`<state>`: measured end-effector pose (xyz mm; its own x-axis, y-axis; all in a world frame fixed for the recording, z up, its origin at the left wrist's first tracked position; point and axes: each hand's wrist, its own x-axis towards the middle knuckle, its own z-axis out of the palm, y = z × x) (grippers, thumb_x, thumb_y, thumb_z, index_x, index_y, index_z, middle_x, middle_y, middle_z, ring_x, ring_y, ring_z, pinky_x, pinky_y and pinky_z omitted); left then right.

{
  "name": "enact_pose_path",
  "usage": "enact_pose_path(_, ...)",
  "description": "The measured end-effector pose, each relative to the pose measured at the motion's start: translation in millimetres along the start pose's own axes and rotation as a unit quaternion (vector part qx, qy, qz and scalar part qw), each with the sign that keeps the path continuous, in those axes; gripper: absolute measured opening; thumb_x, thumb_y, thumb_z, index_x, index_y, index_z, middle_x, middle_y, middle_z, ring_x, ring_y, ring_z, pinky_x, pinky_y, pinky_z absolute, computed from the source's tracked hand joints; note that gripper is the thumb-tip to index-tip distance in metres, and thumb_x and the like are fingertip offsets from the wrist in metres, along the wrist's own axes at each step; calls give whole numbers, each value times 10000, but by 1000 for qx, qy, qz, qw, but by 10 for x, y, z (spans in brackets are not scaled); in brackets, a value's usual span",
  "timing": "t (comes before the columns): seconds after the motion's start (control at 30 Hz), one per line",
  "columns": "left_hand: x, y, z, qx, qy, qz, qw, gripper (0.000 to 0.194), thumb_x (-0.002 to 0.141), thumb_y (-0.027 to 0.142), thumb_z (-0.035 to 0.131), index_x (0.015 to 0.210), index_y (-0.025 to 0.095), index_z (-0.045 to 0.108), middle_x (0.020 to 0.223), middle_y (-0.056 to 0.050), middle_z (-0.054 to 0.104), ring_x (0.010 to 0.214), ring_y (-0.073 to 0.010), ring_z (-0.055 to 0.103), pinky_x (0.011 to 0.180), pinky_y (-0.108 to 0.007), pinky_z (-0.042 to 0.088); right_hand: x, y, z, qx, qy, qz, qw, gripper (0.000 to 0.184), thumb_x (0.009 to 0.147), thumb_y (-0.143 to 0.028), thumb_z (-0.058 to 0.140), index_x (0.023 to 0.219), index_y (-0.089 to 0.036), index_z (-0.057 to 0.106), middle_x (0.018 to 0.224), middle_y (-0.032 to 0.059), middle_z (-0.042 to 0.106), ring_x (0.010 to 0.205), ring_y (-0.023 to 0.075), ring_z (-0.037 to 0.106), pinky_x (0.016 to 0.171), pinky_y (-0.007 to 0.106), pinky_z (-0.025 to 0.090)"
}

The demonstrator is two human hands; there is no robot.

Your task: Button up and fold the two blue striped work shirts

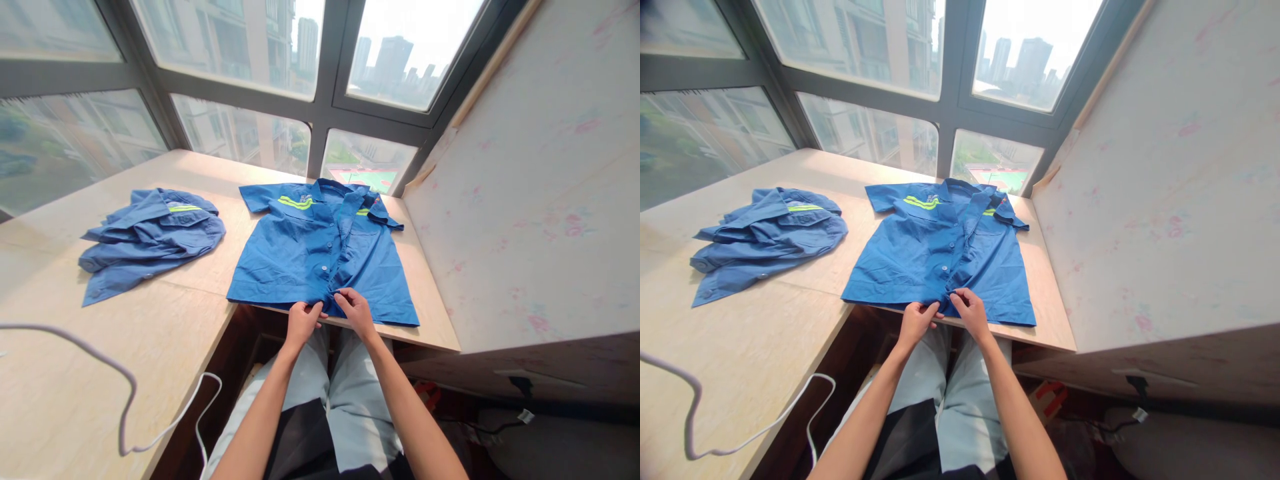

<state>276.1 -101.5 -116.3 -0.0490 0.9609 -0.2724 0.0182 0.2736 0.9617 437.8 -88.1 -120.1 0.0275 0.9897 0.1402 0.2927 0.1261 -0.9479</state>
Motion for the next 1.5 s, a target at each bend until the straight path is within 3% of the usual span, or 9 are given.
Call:
enact_pose_path(0.3, 1, 36, -10, -35, -26, 5, 999, 282, 776, 373, 689, 745, 92, 696, 653, -114, 723, 582, -205, 694, 474, -231, 527, -20, -40, 10, -23, -31, -38, 999, 275, 896, -445, 586, 916, -189, 681, 851, 35, 675, 789, 182, 604, 764, 303, 478)
enact_pose_path(0.43, -1, 88, -16, -21, -33, -4, 999, 312, 771, 403, 689, 724, 95, 684, 634, -104, 706, 590, -223, 698, 399, -222, 485, -26, -59, 13, -28, -52, -84, 995, 265, 833, -415, 697, 995, -205, 691, 962, 55, 672, 854, 189, 607, 795, 311, 494)
enact_pose_path(0.53, 4, 118, -1, -17, -25, -11, 999, 298, 764, 402, 696, 718, 110, 657, 652, -94, 703, 602, -232, 707, 391, -226, 484, -13, -54, 22, -35, -45, -107, 993, 190, 879, -382, 646, 941, -212, 707, 965, 69, 673, 884, 201, 615, 818, 331, 494)
enact_pose_path(0.7, 10, 145, 39, 11, -6, -7, 1000, 254, 757, 373, 710, 684, 145, 626, 636, -87, 698, 620, -238, 713, 441, -240, 507, -1, -42, 9, -25, -12, -100, 995, 207, 925, -359, 570, 846, -206, 686, 884, 63, 675, 845, 200, 617, 803, 330, 489)
enact_pose_path(0.97, 10, 115, 69, 46, -9, 50, 998, 247, 791, 375, 672, 642, 192, 597, 610, -53, 689, 659, -220, 717, 564, -240, 511, -32, -73, -12, -19, -20, -89, 996, 211, 905, -380, 586, 835, -204, 679, 866, 61, 671, 818, 197, 613, 770, 321, 484)
enact_pose_path(1.17, 14, 76, 103, 38, 3, 53, 998, 237, 799, 361, 655, 652, 184, 597, 635, -55, 696, 641, -212, 715, 540, -237, 515, -33, -85, 8, -19, -9, -96, 995, 208, 911, -365, 577, 830, -202, 680, 855, 60, 670, 813, 194, 612, 771, 318, 482)
enact_pose_path(1.5, 130, 93, 140, -37, -19, -99, 994, 250, 784, 264, 678, 583, 115, 670, 611, -115, 710, 540, -180, 688, 559, -229, 565, -21, -49, 9, -19, 1, -96, 995, 212, 915, -371, 565, 828, -208, 669, 866, 58, 671, 828, 198, 613, 792, 319, 480)
